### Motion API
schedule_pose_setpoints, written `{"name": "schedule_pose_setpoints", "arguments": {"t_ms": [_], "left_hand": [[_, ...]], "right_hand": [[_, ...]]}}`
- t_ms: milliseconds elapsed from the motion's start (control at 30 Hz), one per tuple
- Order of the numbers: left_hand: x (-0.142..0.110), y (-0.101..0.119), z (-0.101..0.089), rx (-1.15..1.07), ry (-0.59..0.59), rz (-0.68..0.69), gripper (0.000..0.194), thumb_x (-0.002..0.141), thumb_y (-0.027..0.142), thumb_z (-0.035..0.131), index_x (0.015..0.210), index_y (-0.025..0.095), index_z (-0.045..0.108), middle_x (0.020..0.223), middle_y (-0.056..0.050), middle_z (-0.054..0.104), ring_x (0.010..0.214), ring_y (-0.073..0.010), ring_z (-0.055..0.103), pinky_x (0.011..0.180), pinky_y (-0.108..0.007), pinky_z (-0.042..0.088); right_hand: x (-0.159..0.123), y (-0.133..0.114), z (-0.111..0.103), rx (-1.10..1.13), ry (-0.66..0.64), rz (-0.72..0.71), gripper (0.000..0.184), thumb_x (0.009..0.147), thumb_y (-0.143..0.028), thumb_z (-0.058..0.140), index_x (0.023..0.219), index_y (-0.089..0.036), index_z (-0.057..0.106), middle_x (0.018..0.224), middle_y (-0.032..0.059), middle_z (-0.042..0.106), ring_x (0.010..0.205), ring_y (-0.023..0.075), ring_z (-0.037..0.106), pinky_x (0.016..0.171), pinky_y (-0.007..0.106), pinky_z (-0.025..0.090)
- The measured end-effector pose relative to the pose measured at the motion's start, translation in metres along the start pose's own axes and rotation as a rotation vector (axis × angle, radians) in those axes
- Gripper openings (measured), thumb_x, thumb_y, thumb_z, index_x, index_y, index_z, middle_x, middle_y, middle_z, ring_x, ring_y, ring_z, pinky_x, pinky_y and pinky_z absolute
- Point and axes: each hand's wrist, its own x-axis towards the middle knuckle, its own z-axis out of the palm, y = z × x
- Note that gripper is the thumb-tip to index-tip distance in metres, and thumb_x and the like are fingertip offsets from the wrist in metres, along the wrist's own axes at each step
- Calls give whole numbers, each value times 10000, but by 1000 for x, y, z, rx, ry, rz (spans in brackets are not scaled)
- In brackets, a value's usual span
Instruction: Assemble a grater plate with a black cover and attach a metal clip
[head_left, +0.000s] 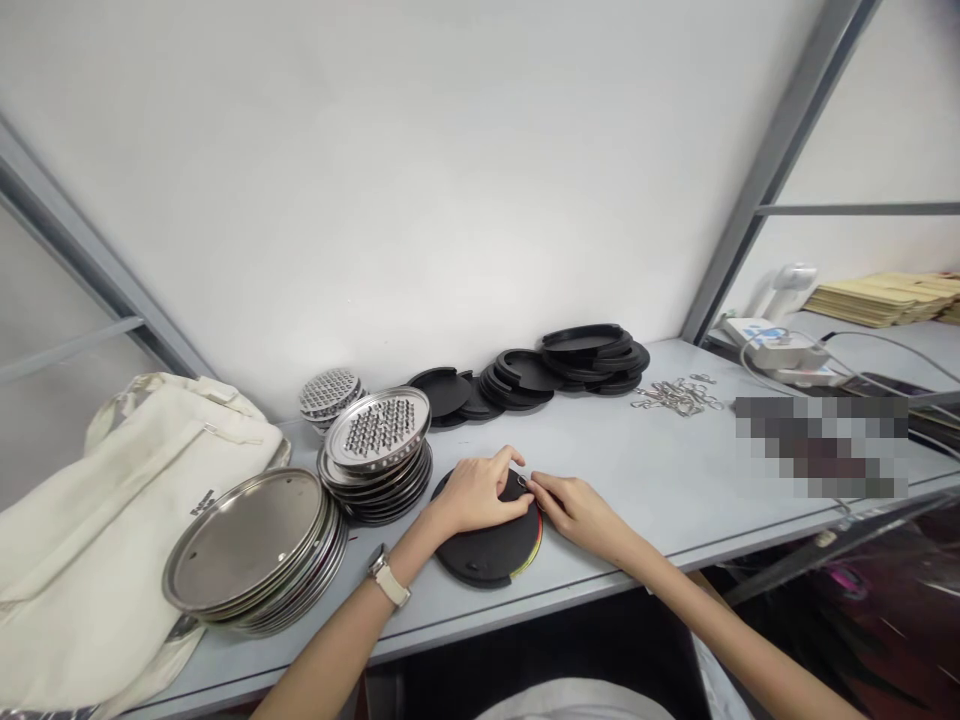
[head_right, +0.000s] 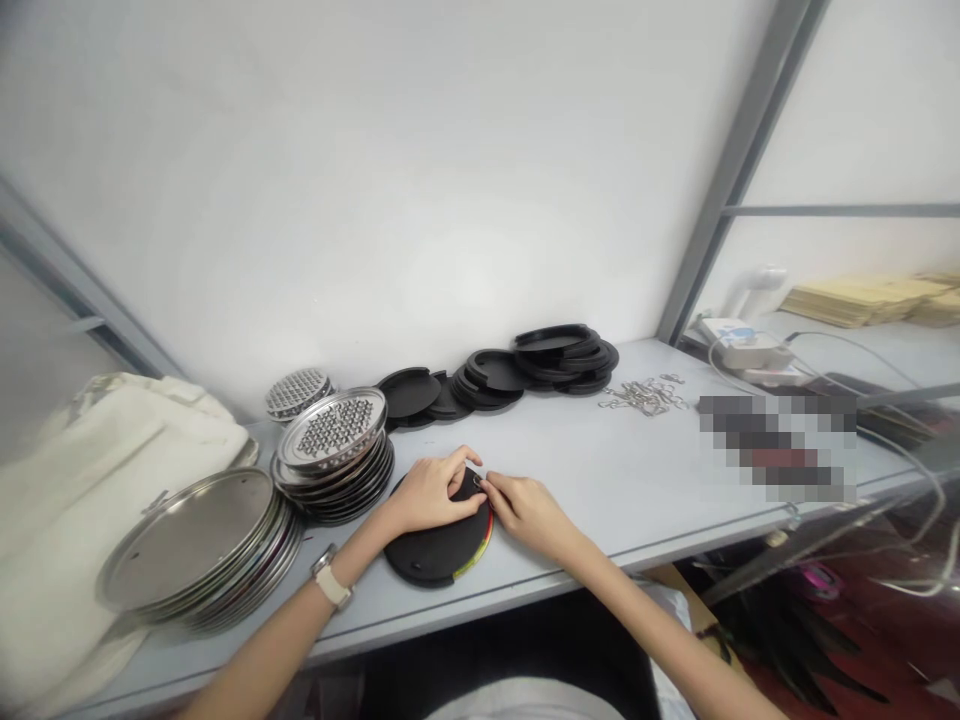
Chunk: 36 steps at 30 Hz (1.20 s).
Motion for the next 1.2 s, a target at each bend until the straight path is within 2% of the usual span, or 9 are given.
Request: {"name": "schedule_pose_setpoints", "arguments": {"t_ms": [167, 333, 567, 1200], "left_hand": [[0, 0, 0, -7, -25, 9, 218, 768, 357, 575, 944, 232, 549, 570, 76, 445, 532, -100, 446, 553, -228, 288], [0, -3, 1, -47, -26, 64, 148, 788, 339, 571, 866, 218, 539, 605, 68, 464, 571, -98, 451, 569, -221, 299], [0, -6, 1, -95, -40, 67, 181, 815, 374, 553, 795, 196, 530, 593, 66, 451, 549, -88, 421, 555, -213, 291], [2, -12, 4, -172, -62, 60, 222, 808, 402, 567, 816, 182, 541, 590, 71, 455, 524, -71, 402, 526, -206, 281]], "right_hand": [[-1, 1, -2, 29, -8, -17, 319, 959, -306, 289, 713, -205, 464, 620, 2, 519, 537, 139, 466, 559, 243, 338], [-2, 0, -3, 29, -19, -12, 321, 964, -322, 277, 706, -210, 431, 605, -9, 492, 536, 139, 461, 552, 238, 333], [-3, 0, -3, 30, -15, -10, 329, 969, -345, 260, 696, -215, 388, 604, -13, 467, 541, 142, 451, 563, 243, 327], [-3, 0, -2, 61, -18, -18, 310, 967, -327, 284, 709, -208, 407, 609, -23, 460, 537, 128, 427, 556, 239, 303]]}}
